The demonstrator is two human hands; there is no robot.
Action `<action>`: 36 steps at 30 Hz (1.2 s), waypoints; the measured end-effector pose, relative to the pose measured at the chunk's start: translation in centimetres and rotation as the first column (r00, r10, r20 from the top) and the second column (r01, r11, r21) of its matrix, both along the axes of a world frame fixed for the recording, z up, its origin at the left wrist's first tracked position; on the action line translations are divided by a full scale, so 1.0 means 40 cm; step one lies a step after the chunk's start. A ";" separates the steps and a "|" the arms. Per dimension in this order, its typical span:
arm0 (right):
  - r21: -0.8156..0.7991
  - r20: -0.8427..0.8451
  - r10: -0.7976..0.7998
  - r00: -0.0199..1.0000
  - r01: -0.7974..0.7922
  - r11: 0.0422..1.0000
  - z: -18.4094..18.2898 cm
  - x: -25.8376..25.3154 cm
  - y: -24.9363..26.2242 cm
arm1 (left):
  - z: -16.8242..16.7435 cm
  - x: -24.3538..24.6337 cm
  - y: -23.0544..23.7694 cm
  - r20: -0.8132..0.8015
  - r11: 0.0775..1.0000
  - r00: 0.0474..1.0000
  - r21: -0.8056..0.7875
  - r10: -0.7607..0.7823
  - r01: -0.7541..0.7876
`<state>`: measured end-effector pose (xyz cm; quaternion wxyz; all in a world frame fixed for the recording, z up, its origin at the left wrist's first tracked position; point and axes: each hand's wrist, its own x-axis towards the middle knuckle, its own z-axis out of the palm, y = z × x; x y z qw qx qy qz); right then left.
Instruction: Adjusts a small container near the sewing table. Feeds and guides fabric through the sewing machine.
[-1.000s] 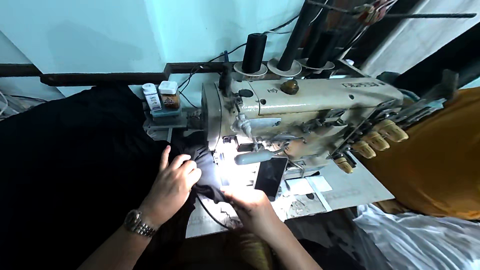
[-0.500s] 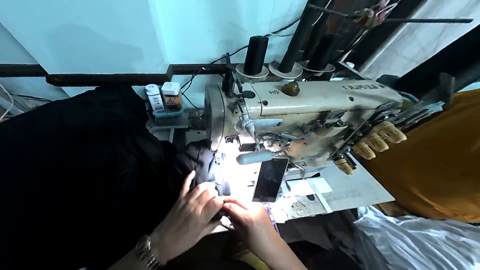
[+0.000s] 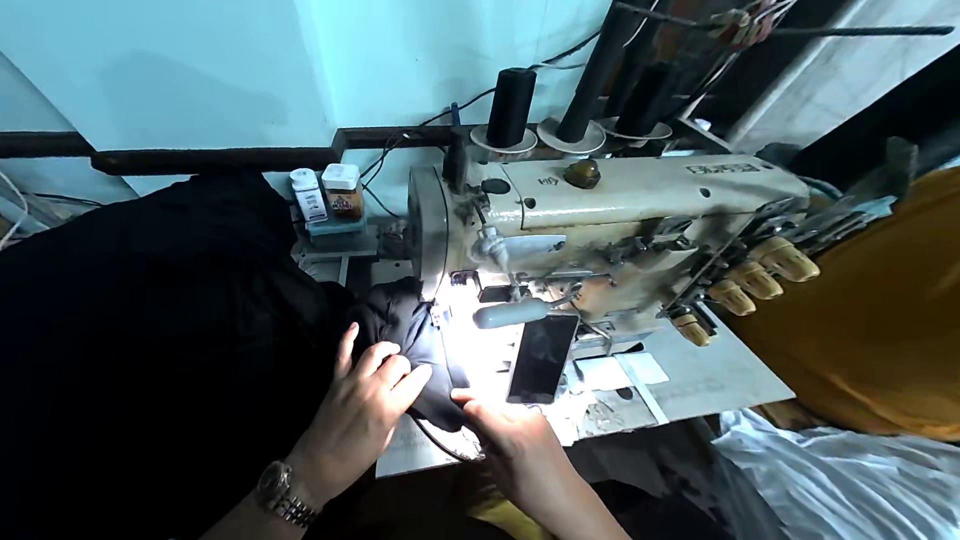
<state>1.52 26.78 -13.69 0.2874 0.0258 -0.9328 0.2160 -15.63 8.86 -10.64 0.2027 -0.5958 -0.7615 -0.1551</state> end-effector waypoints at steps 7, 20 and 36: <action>0.102 -0.112 -0.057 0.992 0.068 0.992 0.006 -0.094 0.045 | 0.032 -0.090 0.065 0.045 0.996 0.998 -0.088 0.034 -0.030; 0.000 -0.114 -0.117 0.987 0.118 0.993 0.016 -0.087 0.045 | -0.032 -0.100 0.144 0.420 0.916 0.891 0.265 0.172 -0.302; -0.824 -0.326 -0.617 0.716 0.104 0.557 0.285 0.158 0.636 | -0.051 -0.107 0.160 0.460 0.872 0.864 0.316 0.204 -0.374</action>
